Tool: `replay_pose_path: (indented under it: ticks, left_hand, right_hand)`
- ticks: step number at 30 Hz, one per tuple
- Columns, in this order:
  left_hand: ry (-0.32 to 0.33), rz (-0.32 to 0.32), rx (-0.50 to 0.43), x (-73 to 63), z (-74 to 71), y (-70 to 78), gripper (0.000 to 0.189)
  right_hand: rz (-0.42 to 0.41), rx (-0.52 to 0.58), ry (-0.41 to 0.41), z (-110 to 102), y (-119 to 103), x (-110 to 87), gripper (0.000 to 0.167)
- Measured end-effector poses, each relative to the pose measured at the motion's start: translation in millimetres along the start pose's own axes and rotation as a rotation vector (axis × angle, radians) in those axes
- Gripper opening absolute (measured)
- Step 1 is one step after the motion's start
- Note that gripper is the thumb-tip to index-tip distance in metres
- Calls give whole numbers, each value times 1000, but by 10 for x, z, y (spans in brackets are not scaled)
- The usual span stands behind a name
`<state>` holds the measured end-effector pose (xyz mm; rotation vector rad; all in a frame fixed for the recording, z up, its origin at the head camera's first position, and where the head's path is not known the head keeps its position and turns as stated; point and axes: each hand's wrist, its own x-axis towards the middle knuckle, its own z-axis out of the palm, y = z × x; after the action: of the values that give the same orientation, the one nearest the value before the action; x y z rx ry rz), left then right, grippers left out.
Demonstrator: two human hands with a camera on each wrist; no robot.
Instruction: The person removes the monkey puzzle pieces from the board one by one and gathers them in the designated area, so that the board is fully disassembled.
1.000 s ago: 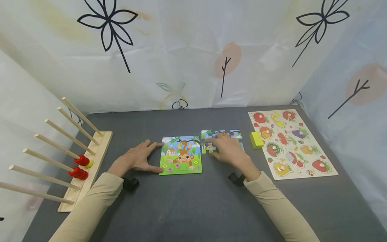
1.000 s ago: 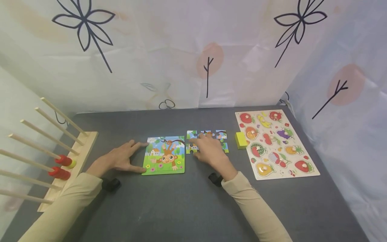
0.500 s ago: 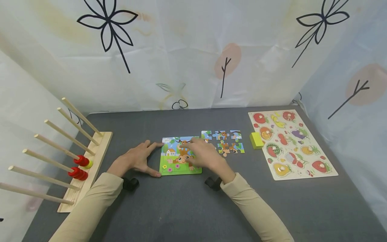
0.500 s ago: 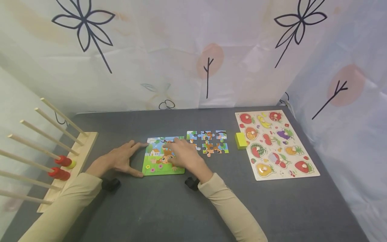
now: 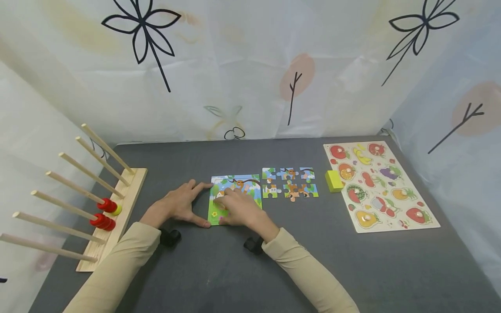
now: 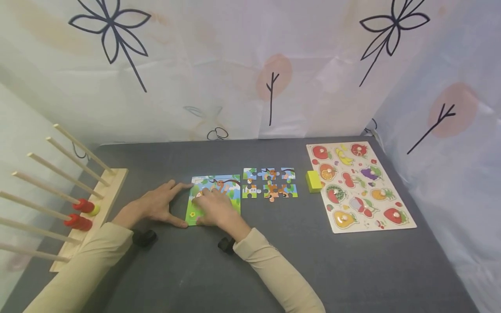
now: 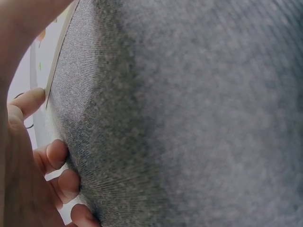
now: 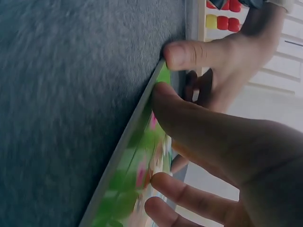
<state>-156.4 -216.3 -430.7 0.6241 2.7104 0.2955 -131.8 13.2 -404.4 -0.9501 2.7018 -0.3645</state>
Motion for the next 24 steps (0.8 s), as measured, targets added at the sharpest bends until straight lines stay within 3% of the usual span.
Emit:
replay_pose_path:
  ticks: [13,24]
  left_hand:
    - [1,2,10,12,-2,-7,120]
    - [-1,0,9,17,7,-12,120]
  right_hand:
    - [-16,24,10,71,-87,26,46]
    - [-6,46,27,103,-86,-2,51]
